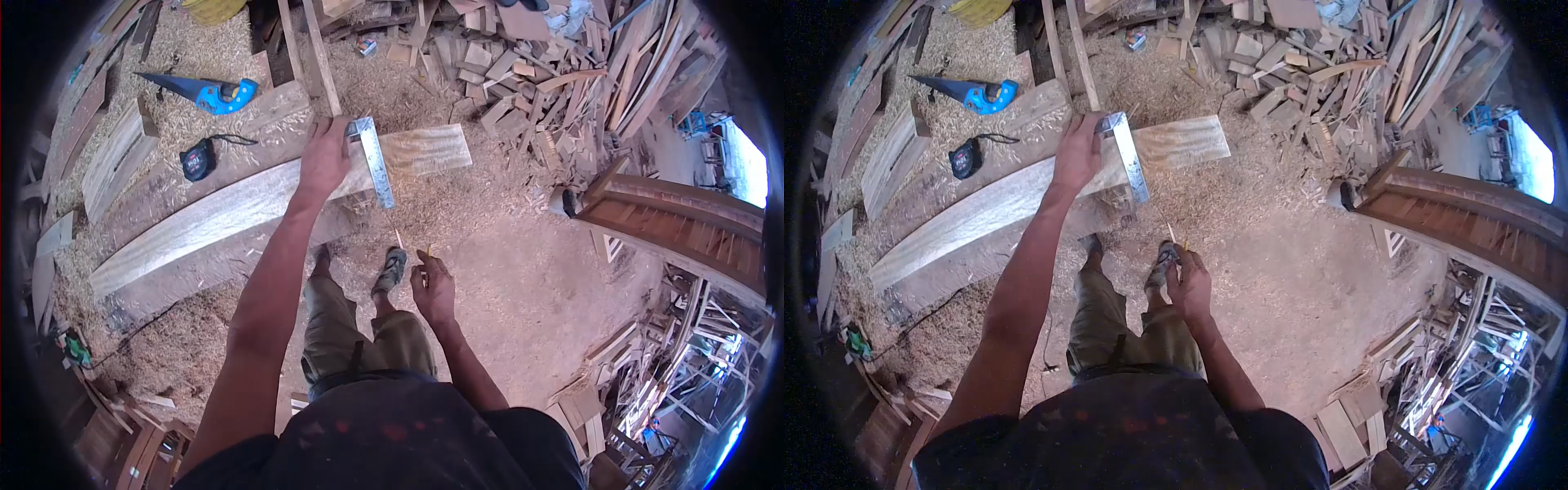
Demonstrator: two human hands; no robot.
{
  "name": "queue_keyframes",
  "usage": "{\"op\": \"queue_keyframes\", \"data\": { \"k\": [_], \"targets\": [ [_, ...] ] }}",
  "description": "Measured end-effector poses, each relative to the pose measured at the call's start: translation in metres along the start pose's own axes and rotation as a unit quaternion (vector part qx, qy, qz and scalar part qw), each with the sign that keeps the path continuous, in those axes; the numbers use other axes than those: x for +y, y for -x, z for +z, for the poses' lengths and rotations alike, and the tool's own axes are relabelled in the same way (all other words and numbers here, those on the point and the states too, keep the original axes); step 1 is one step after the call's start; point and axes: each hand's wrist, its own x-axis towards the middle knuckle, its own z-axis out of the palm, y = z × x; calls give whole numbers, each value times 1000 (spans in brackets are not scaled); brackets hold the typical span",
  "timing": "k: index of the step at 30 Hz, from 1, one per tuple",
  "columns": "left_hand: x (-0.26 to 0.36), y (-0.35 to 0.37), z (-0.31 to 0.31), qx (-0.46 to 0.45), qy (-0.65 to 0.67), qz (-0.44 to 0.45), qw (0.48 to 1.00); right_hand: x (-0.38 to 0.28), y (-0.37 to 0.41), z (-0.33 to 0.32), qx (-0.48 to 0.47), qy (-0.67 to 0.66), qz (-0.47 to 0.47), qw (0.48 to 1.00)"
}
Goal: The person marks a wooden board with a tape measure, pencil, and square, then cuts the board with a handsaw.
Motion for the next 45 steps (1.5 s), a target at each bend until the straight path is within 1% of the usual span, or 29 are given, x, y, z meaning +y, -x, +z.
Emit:
{"op": "queue_keyframes", "data": {
  "k": [2, 5, 8, 11, 12, 14, 15, 18, 21, 24, 27, 30, 33, 39, 42, 45],
  "targets": [
    [2, -1, 16, -15, -20, -18, 1000, 12, 3, -6, 0, -12, 24, 1000],
    [0, 3, 32, 17, -4, -16, 1000, 30, 2, -10, 13, -12, 7, 1000],
    [9, 10, 37, 53, -36, 5, 998, 43, -4, -15, 7, -18, 2, 1000],
    [15, 13, 45, 69, -104, -12, 992, 49, -12, -24, 8, -18, -10, 1000],
    [16, 13, 46, 76, -105, -7, 992, 52, -15, -25, 8, -19, -15, 1000],
    [19, 13, 47, 90, -108, 4, 990, 62, -21, -25, 10, -71, -3, 997],
    [18, 14, 48, 95, -108, 5, 989, 60, -24, -26, 11, -98, 4, 995],
    [17, 12, 49, 107, -110, 12, 988, 50, -31, -31, 23, -124, 40, 991],
    [17, 12, 48, 105, -109, 14, 988, 46, -40, -34, -7, -60, 52, 997],
    [18, 11, 47, 97, -111, 9, 989, 47, -47, -29, 1, -22, 3, 1000],
    [20, 12, 44, 84, -108, 2, 991, 39, -51, -29, -12, -71, 7, 997],
    [20, 11, 44, 86, -107, 4, 991, 27, -57, -33, -48, -66, 36, 996],
    [18, 11, 47, 91, -112, 7, 989, 21, -61, -33, -41, -96, 7, 994],
    [19, 10, 47, 101, -114, 13, 988, 8, -78, -35, -26, -85, -49, 995],
    [20, 10, 46, 100, -110, 9, 989, 0, -86, -33, 9, -112, -50, 992],
    [21, 10, 46, 96, -111, 6, 989, 3, -91, -29, 9, -114, -54, 992]
  ]
}}
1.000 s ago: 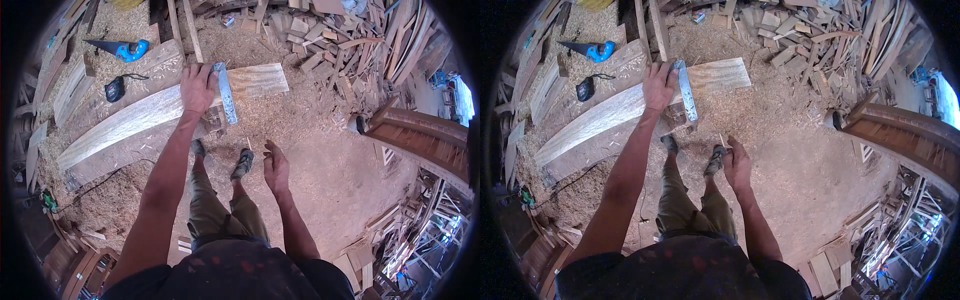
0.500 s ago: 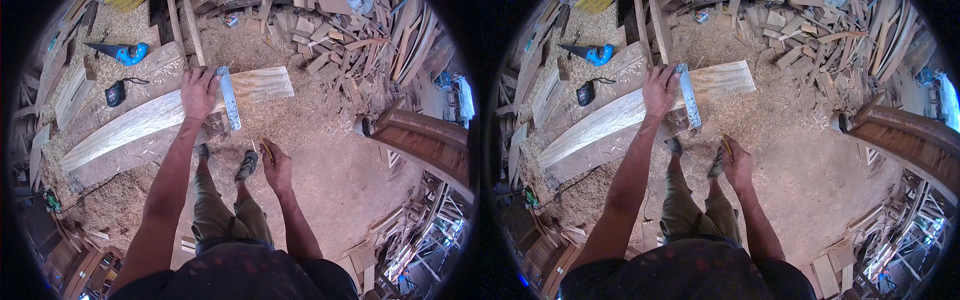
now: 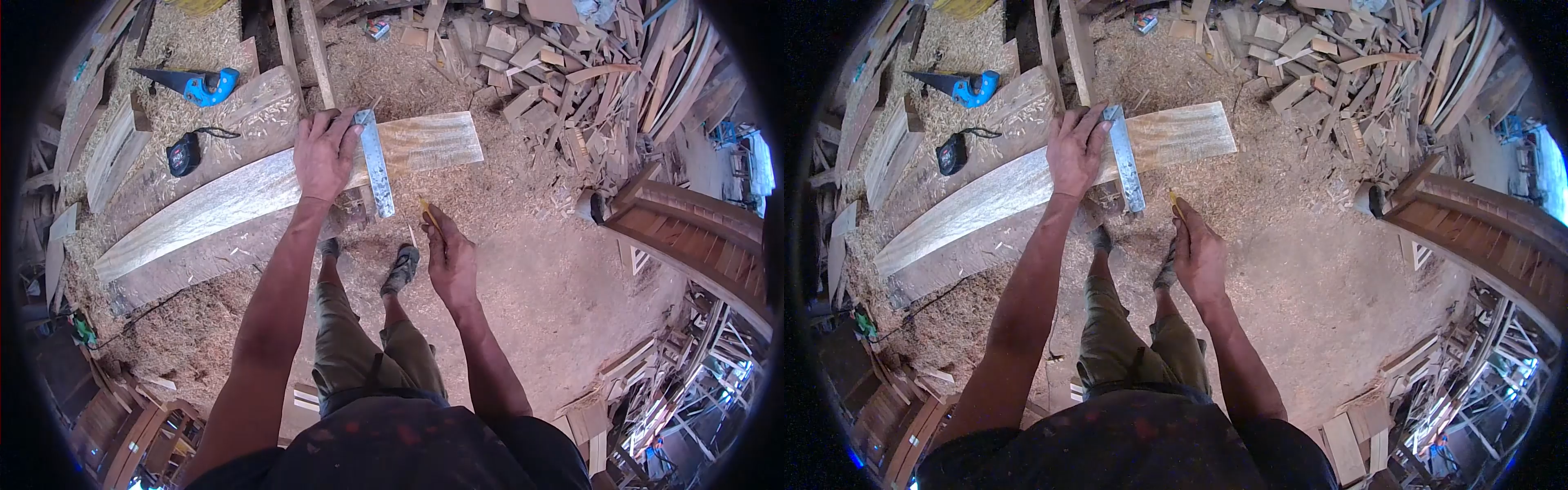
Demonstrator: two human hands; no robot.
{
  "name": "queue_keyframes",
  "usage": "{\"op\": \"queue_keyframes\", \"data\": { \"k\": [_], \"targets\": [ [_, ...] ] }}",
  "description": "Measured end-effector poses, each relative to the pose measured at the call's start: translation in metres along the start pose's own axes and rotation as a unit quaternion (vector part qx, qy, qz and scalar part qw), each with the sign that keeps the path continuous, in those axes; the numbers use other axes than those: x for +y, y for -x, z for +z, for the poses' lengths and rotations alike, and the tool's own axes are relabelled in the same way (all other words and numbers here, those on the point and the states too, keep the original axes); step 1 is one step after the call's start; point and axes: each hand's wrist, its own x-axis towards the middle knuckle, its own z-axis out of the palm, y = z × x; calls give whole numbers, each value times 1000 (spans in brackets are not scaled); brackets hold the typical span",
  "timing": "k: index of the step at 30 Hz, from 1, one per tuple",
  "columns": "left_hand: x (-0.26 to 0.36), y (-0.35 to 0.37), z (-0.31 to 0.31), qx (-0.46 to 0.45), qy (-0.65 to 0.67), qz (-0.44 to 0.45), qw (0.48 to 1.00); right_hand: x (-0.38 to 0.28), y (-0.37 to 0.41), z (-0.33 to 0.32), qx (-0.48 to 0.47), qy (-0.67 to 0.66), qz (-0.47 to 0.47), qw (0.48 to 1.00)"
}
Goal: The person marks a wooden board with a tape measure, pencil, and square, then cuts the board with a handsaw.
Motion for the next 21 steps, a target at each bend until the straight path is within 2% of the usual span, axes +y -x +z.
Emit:
{"op": "queue_keyframes", "data": {
  "k": [9, 21],
  "targets": [
    [1, -1, -3, -8, 8, -2, 1000, -27, -32, 9, 0, 53, -53, 997],
    [1, -1, -2, -6, 7, 1, 1000, -39, -77, 22, 17, 50, -90, 995]
  ]
}}
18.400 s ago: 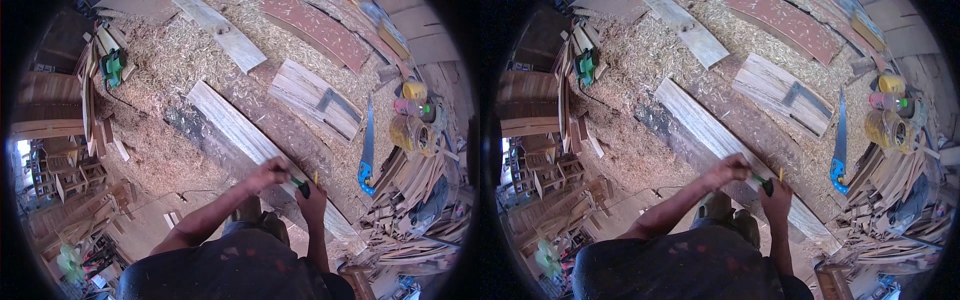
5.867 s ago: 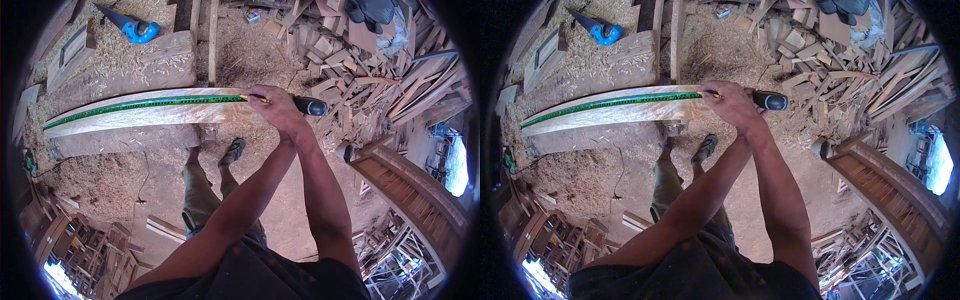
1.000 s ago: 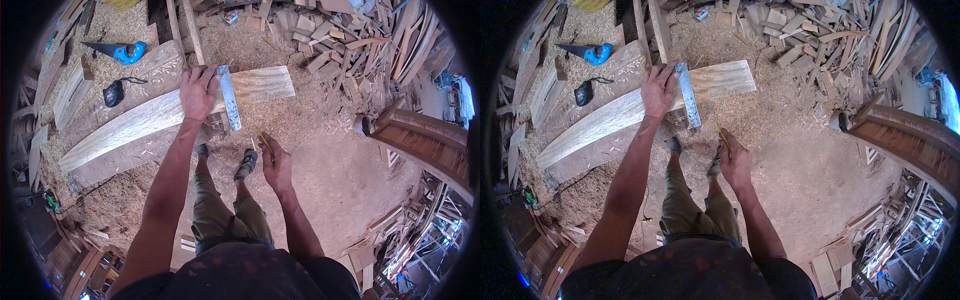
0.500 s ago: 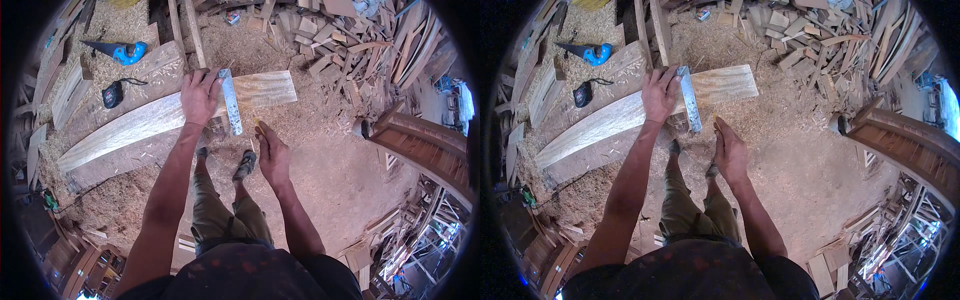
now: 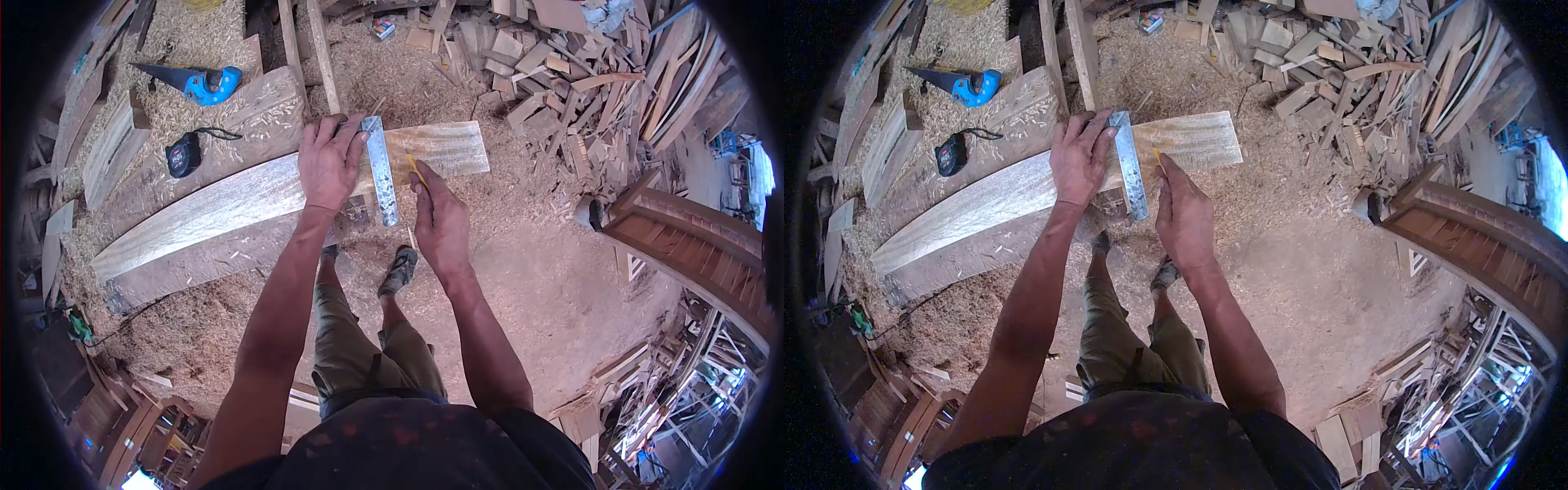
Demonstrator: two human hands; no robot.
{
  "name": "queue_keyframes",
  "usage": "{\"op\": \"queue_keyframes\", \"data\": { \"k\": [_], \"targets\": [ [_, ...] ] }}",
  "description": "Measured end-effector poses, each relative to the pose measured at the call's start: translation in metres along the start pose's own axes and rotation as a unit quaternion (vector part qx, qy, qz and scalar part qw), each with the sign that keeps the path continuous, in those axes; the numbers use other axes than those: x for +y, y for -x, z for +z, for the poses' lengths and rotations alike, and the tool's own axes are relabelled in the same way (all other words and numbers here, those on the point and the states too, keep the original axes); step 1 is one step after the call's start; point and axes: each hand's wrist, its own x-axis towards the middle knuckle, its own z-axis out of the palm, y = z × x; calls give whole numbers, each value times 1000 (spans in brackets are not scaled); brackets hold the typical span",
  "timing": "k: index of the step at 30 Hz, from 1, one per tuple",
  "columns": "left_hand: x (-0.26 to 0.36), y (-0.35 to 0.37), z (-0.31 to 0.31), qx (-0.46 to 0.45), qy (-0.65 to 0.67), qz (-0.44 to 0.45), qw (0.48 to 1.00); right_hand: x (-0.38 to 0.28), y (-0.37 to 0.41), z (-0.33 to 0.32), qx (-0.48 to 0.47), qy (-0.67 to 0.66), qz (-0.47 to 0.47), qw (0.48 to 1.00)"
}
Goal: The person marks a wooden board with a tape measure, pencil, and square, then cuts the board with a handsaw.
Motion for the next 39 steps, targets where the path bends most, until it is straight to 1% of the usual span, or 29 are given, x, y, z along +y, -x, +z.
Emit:
{"op": "queue_keyframes", "data": {
  "k": [3, 5, 6, 9, 12, 15, 18, 21, 24, 27, 28, 32, 35, 36, 37, 38, 39],
  "targets": [
    [1, -2, -1, 3, 0, 0, 1000, -1, -7, 4, -20, 19, 23, 999],
    [3, -1, -1, 9, 3, -2, 1000, -3, -19, 13, -32, 18, 12, 999],
    [3, 1, 0, 11, 0, 0, 1000, -3, -27, 17, -38, 18, 5, 999],
    [3, -1, 1, 23, -12, 6, 1000, -5, -45, 24, -37, 82, -50, 995],
    [3, 1, 1, 26, -29, 6, 999, -3, -33, 17, -69, 98, -68, 990],
    [4, 1, 1, 26, -38, 6, 999, -9, 3, -12, -170, 197, -49, 964],
    [3, 0, 2, 35, -42, 5, 998, -7, 24, -31, -217, 200, -60, 954],
    [5, 0, 3, 37, -43, 4, 998, -3, -5, -19, -107, 142, -67, 982],
    [7, 1, -1, 25, -43, -4, 999, -6, -47, 6, -46, 168, -82, 981],
    [5, 1, -1, 30, -41, 4, 999, -2, -44, 18, -63, 155, -111, 980],
    [5, 1, 0, 33, -41, 4, 999, -1, -37, 16, -90, 171, -103, 976],
    [5, 0, 0, 35, -45, 1, 998, -5, 30, -20, -180, 220, -84, 955],
    [2, 1, 4, 49, -39, 11, 998, -8, 60, -40, -216, 128, -24, 968],
    [2, -1, 5, 47, -40, 9, 998, -27, 54, -48, -181, 29, 55, 982],
    [4, -1, 4, 46, -45, 6, 998, -65, 40, -60, -145, -73, 131, 978],
    [3, 1, 3, 42, -54, 1, 998, -102, 30, -68, -111, -178, 206, 956],
    [1, 4, 11, 47, -56, -7, 997, -123, 24, -76, -57, -294, 193, 935]
  ]
}}
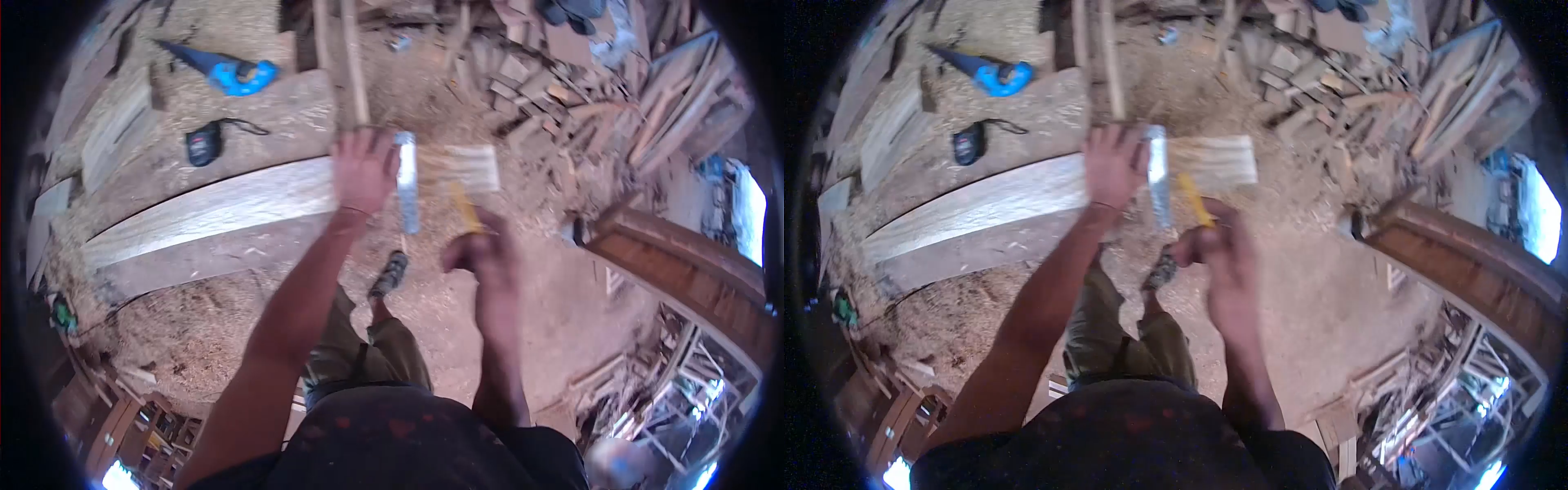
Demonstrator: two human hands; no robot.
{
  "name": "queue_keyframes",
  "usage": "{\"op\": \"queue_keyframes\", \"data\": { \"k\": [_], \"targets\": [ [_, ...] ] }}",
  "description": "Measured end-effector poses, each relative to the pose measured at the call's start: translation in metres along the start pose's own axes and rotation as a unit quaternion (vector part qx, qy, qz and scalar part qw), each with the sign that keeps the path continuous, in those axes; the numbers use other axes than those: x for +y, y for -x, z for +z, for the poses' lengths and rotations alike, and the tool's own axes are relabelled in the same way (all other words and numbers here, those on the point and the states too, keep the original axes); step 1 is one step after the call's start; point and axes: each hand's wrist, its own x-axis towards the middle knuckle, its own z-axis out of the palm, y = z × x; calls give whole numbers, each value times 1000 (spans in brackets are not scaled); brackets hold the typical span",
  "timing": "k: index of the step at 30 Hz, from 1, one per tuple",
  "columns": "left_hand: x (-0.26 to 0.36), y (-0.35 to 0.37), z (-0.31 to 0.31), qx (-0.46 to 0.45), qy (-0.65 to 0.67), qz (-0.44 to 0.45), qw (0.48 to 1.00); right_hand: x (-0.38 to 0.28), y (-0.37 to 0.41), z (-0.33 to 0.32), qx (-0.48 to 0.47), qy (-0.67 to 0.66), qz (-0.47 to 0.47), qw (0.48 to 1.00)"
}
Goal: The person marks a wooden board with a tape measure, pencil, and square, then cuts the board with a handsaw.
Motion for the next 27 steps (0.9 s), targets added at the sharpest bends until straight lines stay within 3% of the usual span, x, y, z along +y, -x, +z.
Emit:
{"op": "queue_keyframes", "data": {
  "k": [1, 2, 4, 6, 8, 9, 10, 11, 12, 14, 16, 17, 18, 20, 22, 24, 25, 27],
  "targets": [
    [-3, 3, 1, -14, 15, 2, 1000, -31, 7, 14, 41, -49, -44, 997],
    [-6, 4, 3, -47, 5, -7, 999, -50, 11, 18, 10, -129, -148, 980],
    [-22, -2, 1, -60, 43, 31, 997, -104, 24, 29, -73, -273, -216, 935],
    [-58, -22, -28, 3, 111, -17, 994, -135, 27, 50, -173, -336, -249, 892],
    [-127, -40, -56, 110, 138, -54, 983, -150, 15, 79, -236, -353, -252, 870],
    [-163, -56, -91, 161, 78, -82, 980, -156, 7, 94, -255, -356, -250, 863],
    [-215, -66, -120, 135, 84, -151, 976, -159, -2, 109, -270, -359, -246, 859],
    [-283, -74, -125, 223, 112, -219, 943, -163, -12, 124, -284, -357, -243, 856],
    [-342, -84, -158, 205, 18, -277, 938, -166, -20, 138, -295, -355, -240, 854],
    [-441, -106, -217, 177, -41, -410, 894, -172, -35, 166, -310, -354, -232, 851],
    [-516, -113, -245, 208, -140, -433, 866, -178, -46, 193, -322, -346, -222, 853],
    [-558, -112, -252, 176, -189, -429, 865, -182, -54, 206, -326, -341, -218, 854],
    [-570, -113, -261, 144, -237, -423, 862, -186, -59, 219, -331, -336, -213, 855],
    [-573, -96, -234, 207, -424, -265, 841, -192, -72, 243, -340, -325, -207, 858],
    [-510, -102, -234, 211, -394, -129, 885, -196, -85, 268, -348, -311, -201, 861],
    [-422, -78, -216, 89, -108, -46, 989, -200, -98, 289, -354, -296, -201, 864],
    [-381, -58, -208, -8, -2, -17, 1000, -202, -103, 299, -358, -292, -199, 864],
    [-335, -46, -206, -170, -11, 64, 983, -202, -116, 318, -358, -277, -195, 870]
  ]
}}
